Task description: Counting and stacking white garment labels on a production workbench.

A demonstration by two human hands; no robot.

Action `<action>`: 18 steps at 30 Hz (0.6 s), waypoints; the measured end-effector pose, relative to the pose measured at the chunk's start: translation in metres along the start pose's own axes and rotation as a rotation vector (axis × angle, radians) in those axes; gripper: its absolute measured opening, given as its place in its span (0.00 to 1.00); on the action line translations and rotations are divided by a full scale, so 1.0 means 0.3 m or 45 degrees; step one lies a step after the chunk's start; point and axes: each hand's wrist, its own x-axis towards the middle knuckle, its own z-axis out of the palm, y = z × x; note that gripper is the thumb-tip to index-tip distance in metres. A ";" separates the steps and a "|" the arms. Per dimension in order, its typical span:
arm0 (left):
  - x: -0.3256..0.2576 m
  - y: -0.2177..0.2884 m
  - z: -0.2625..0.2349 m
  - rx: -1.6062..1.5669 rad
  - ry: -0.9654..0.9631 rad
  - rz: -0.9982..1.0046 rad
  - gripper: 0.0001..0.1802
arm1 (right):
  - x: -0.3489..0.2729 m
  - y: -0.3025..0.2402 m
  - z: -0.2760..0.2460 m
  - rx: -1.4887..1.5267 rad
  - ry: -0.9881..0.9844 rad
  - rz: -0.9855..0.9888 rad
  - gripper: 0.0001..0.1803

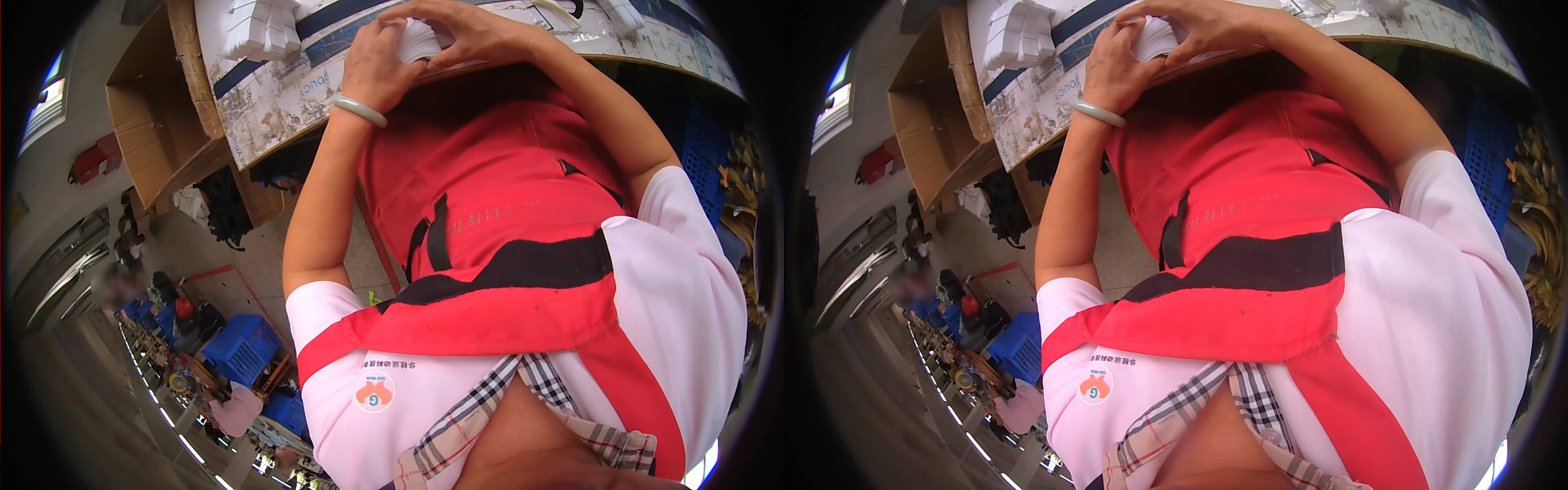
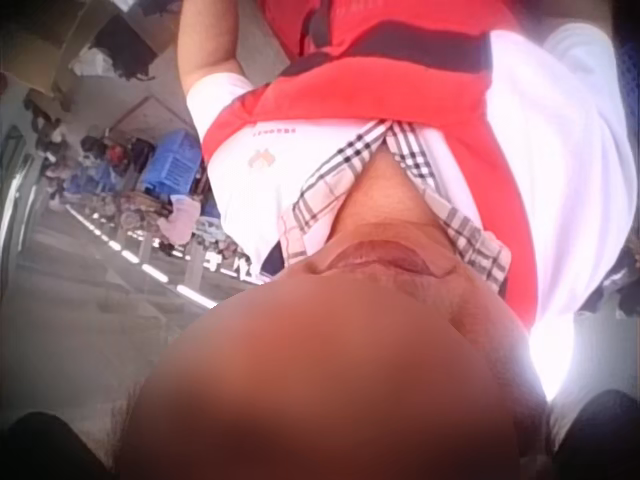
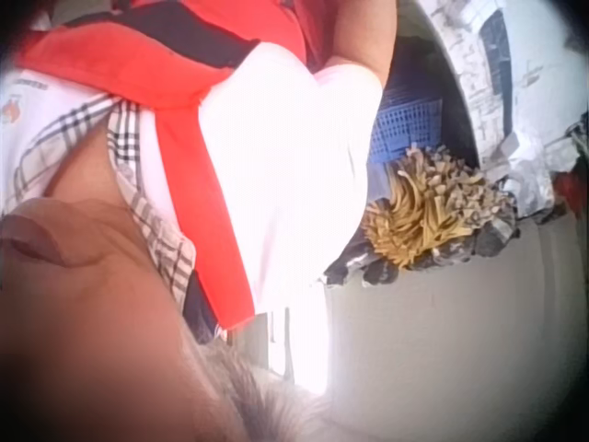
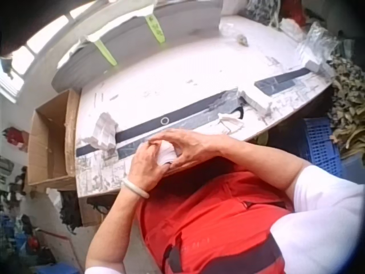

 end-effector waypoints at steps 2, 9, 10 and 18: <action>-0.001 0.003 -0.003 -0.013 0.098 0.067 0.32 | -0.012 0.011 0.001 -0.064 0.109 -0.070 0.45; 0.013 0.034 -0.033 0.008 -0.024 -0.052 0.29 | -0.029 0.044 0.020 0.054 0.113 0.234 0.33; 0.013 0.043 -0.038 0.011 -0.064 -0.095 0.27 | -0.023 0.036 0.010 0.044 0.111 0.196 0.31; -0.002 0.071 -0.039 -0.020 0.006 -0.170 0.29 | 0.103 0.187 -0.067 -0.547 0.355 0.358 0.08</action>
